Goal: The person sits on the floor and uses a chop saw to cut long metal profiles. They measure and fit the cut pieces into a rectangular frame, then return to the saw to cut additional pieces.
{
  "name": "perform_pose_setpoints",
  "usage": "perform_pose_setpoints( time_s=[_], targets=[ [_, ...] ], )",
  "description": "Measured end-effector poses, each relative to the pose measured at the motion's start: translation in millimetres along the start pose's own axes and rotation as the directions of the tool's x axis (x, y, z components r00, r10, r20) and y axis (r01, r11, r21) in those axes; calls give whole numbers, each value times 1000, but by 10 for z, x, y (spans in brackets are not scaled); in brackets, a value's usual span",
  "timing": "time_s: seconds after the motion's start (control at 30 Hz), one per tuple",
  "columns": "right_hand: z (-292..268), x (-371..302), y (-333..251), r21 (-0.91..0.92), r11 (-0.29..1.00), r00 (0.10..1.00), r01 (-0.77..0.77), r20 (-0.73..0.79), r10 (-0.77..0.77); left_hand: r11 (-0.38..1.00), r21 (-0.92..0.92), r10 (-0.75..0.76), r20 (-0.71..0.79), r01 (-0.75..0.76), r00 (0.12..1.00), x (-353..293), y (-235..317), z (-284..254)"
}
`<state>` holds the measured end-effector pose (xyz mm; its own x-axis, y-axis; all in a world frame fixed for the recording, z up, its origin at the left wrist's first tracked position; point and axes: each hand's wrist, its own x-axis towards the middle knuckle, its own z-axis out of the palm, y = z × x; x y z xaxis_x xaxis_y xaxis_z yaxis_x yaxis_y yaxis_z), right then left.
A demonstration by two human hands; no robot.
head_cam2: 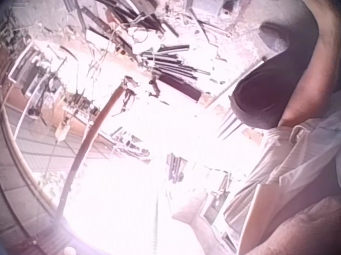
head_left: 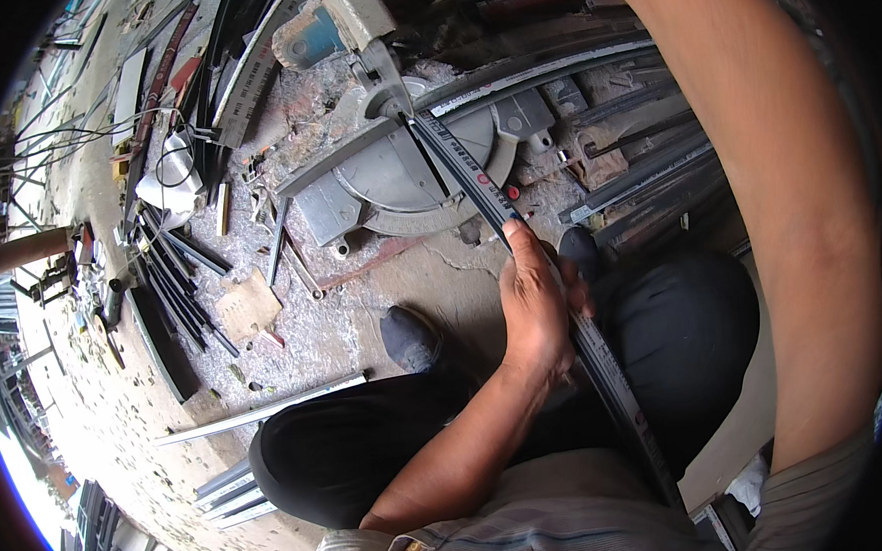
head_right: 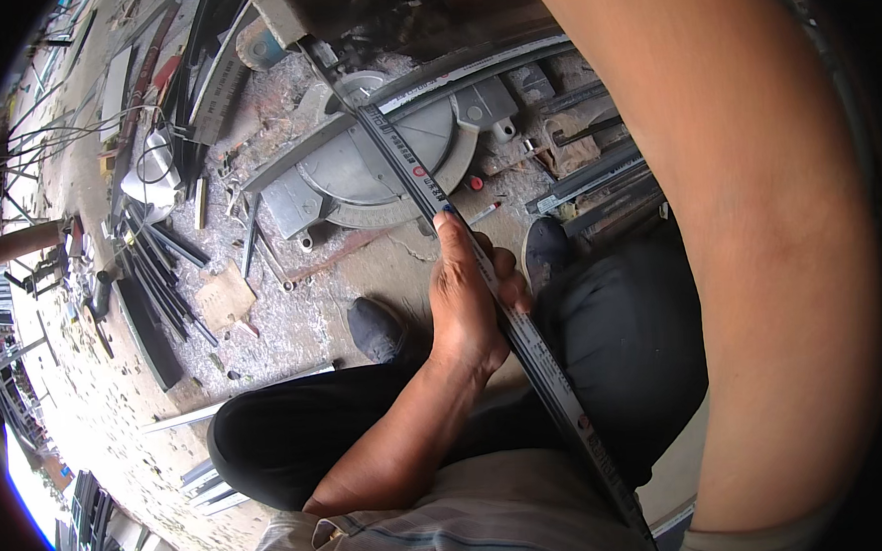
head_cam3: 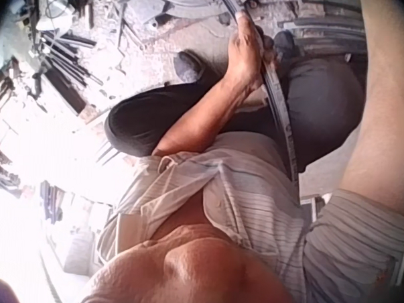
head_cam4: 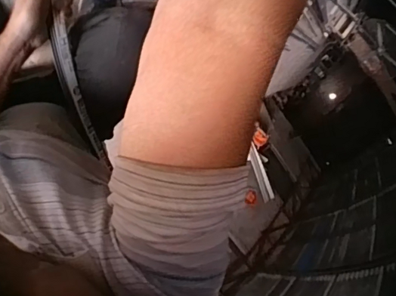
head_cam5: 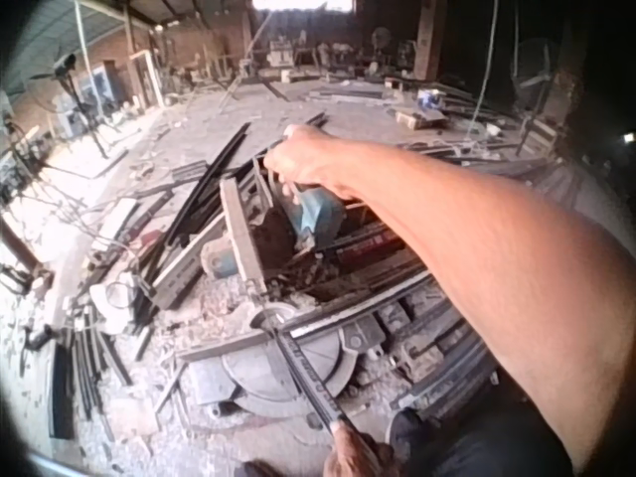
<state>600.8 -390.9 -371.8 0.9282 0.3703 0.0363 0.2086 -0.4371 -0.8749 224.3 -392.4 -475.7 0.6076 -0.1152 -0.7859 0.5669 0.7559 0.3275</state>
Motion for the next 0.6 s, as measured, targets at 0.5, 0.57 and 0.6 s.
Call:
perform_pose_setpoints(
  time_s=[0.5,0.57,0.6],
  targets=[
    [-83,-207,-108,-158,987,999,-6,44,13,1000,-19,-20,-10,20,1000,-30,20,19],
    [-79,-197,-94,-145,989,999,-13,34,18,999,-22,-23,-2,23,1000,-28,16,17],
    [-67,-191,-93,-143,990,999,-10,29,15,999,-25,-26,-1,26,1000,-25,17,14]
  ],
)
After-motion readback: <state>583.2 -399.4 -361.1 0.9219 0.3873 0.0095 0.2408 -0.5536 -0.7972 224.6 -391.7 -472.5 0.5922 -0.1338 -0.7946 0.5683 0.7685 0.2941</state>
